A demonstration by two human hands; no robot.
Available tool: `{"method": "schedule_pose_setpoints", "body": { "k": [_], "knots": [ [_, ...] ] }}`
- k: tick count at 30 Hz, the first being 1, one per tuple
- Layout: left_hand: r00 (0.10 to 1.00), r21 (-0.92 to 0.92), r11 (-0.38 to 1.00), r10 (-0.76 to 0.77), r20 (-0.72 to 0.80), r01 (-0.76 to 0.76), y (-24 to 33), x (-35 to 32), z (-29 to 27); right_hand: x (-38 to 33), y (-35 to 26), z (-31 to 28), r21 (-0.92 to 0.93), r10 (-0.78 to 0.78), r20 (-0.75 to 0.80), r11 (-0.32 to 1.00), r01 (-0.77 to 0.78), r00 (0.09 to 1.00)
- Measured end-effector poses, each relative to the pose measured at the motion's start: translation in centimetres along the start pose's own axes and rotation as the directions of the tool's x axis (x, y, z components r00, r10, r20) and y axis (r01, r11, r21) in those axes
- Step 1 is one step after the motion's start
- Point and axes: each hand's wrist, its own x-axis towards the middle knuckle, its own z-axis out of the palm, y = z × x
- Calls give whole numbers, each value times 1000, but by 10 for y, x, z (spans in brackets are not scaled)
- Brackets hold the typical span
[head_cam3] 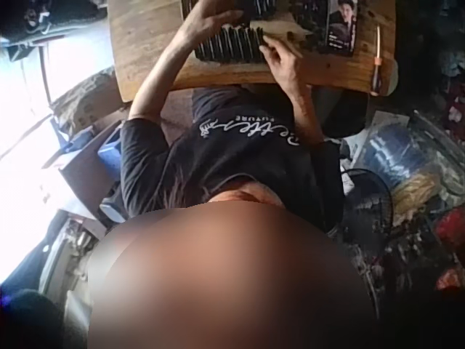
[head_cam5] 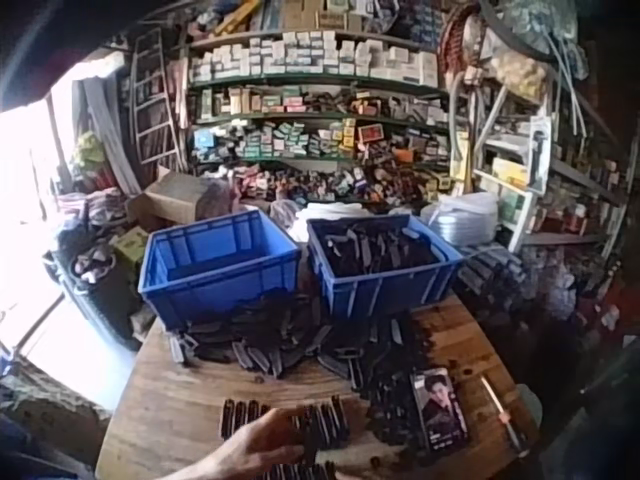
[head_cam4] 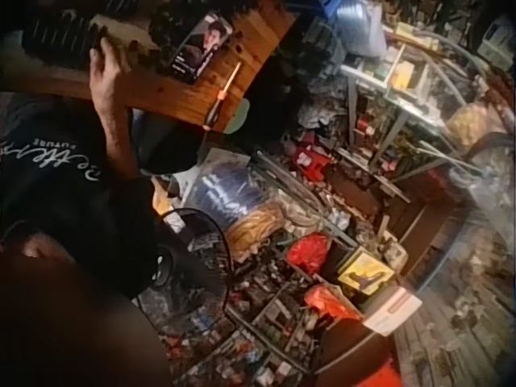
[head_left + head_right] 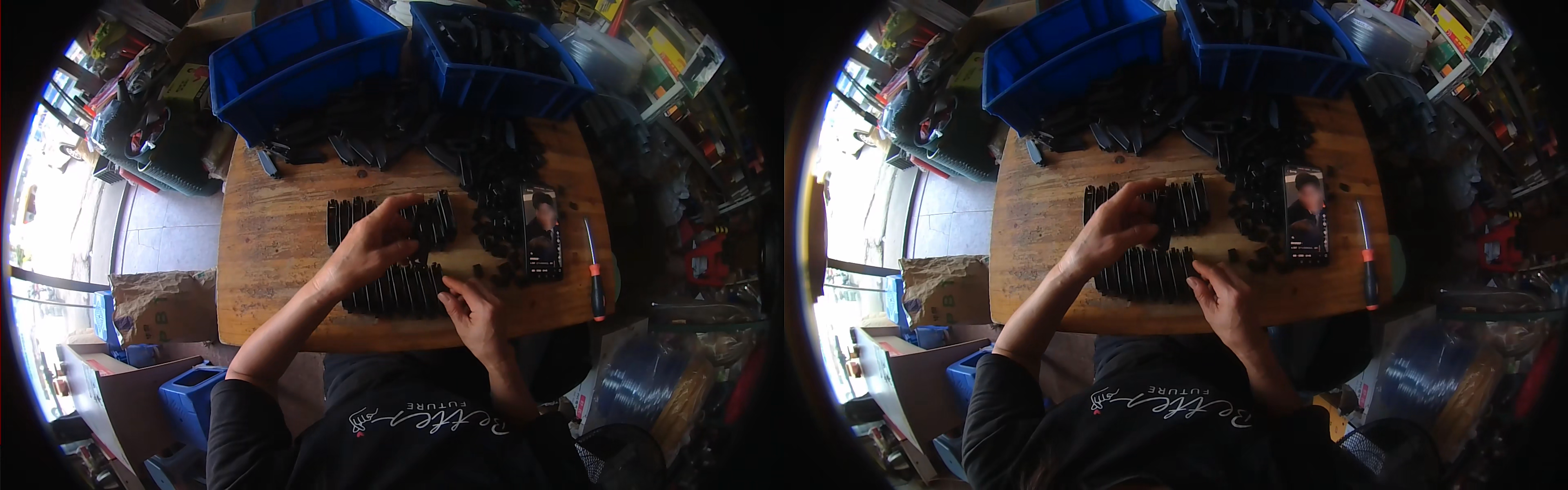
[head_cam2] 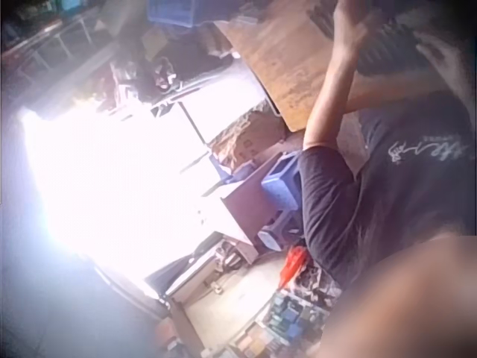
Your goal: Organizing and inspecting black plastic components on a workbench.
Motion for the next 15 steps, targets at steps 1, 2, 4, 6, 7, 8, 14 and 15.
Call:
{"method": "schedule_pose_setpoints", "body": {
  "k": [1,2,4,6,7,8,14,15],
  "knots": [
    [1000,45,999,30,2,-30,-2,-1,2,0,0,0,40,15,26,999,-16,1000],
    [1000,38,999,2,21,-3,0,-2,4,-1,-1,0,40,14,24,999,-15,1000],
    [999,73,997,-15,41,12,-1,-4,10,-1,-4,-1,231,74,-14,970,-69,997],
    [998,125,991,49,36,-53,2,-8,22,1,-9,-1,287,48,-45,957,-33,998],
    [995,185,979,72,69,-83,3,-10,28,2,-11,0,338,25,-78,941,3,997],
    [984,165,972,159,75,-170,-5,-13,36,2,-14,1,378,53,-87,926,-16,995],
    [972,216,948,236,24,-235,-16,-17,56,0,-2,-5,274,15,-107,962,16,994],
    [972,214,948,235,27,-235,-16,-17,56,-2,1,-7,272,18,-109,962,12,994]
  ]
}}
